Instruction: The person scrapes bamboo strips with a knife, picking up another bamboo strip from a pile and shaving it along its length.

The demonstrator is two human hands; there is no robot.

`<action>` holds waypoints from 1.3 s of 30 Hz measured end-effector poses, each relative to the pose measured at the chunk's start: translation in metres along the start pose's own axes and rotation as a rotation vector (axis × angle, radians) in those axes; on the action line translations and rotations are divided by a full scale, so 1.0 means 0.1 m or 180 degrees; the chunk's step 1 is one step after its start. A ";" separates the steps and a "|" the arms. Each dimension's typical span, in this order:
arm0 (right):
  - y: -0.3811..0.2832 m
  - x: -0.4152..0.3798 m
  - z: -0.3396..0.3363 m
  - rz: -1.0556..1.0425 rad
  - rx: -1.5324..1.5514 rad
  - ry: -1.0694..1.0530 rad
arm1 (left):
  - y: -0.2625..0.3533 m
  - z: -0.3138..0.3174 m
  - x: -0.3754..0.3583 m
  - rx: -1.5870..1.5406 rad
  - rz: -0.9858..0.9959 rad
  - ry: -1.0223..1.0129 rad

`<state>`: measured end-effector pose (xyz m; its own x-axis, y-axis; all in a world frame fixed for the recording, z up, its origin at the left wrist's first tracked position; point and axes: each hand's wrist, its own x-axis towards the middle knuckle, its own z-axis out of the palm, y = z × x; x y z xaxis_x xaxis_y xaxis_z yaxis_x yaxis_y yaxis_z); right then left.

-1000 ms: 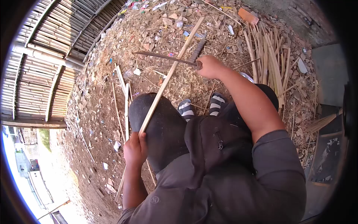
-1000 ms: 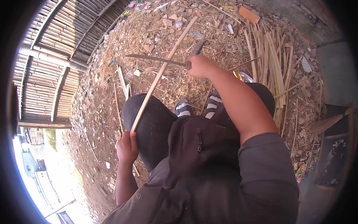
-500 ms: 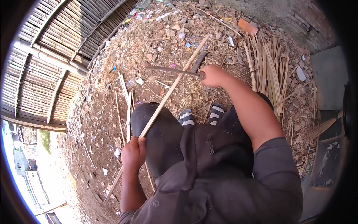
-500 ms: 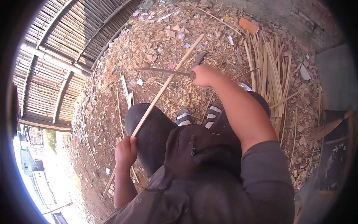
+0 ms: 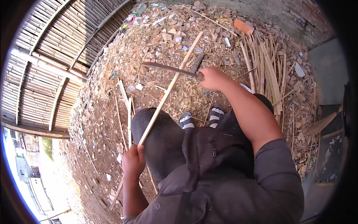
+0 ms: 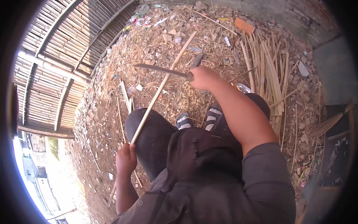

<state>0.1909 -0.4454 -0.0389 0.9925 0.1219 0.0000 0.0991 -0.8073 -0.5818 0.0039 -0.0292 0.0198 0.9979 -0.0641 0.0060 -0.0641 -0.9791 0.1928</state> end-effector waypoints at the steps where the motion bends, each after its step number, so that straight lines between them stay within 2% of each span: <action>1: -0.14 -0.05 -0.06 -0.0185 -0.0310 -0.0151 | 0.01 0.03 0.00 -0.0024 0.0018 0.0032; 3: -0.37 -0.14 -0.21 -0.0578 -0.0942 -0.0472 | -0.07 0.12 0.01 -0.0063 0.0085 0.0134; 4: -0.12 -0.05 -0.11 -0.0468 -0.0533 -0.0336 | -0.17 0.21 -0.01 -0.0079 0.0115 0.0185; 7: 0.35 0.25 -0.07 0.0843 0.0547 0.0274 | -0.20 0.18 -0.03 0.0047 0.0139 0.0267; 11: 0.32 0.19 -0.16 0.0450 0.0243 0.0140 | -0.18 0.03 -0.07 -0.0019 0.0128 0.0126; 14: 0.06 0.03 -0.17 0.0087 0.0098 0.0287 | -0.17 0.00 -0.10 -0.0136 0.0050 0.0059; 17: -0.01 -0.06 -0.22 -0.0330 0.0174 0.0059 | -0.13 -0.05 -0.11 -0.0263 -0.0085 -0.0061; 20: -0.29 -0.21 -0.40 -0.0357 -0.0039 -0.0218 | -0.09 -0.11 -0.12 -0.0446 -0.0267 -0.0257; 23: -0.26 -0.13 -0.28 -0.0623 -0.0246 -0.0393 | -0.04 -0.15 -0.16 -0.0669 -0.0558 -0.0361; 27: -0.27 -0.15 -0.24 -0.0578 0.0083 -0.0245 | -0.03 -0.20 -0.21 -0.0858 -0.0782 -0.0424; 28: -0.24 -0.16 -0.24 -0.0619 0.0154 -0.0137 | -0.07 -0.19 -0.23 -0.0647 -0.0490 -0.0339; 31: -0.21 -0.15 -0.25 -0.0674 0.0133 -0.0079 | -0.16 -0.11 -0.28 -0.0624 -0.0346 -0.0363; 39: -0.30 -0.15 -0.25 -0.0610 -0.0154 -0.0270 | -0.12 0.05 -0.32 -0.0036 -0.0256 -0.0312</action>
<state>0.1750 -0.4380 -0.0012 0.9459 0.3224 0.0373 0.2909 -0.7912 -0.5380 -0.0273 -0.0165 0.0122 0.9944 -0.0046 -0.1058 0.0167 -0.9797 0.1998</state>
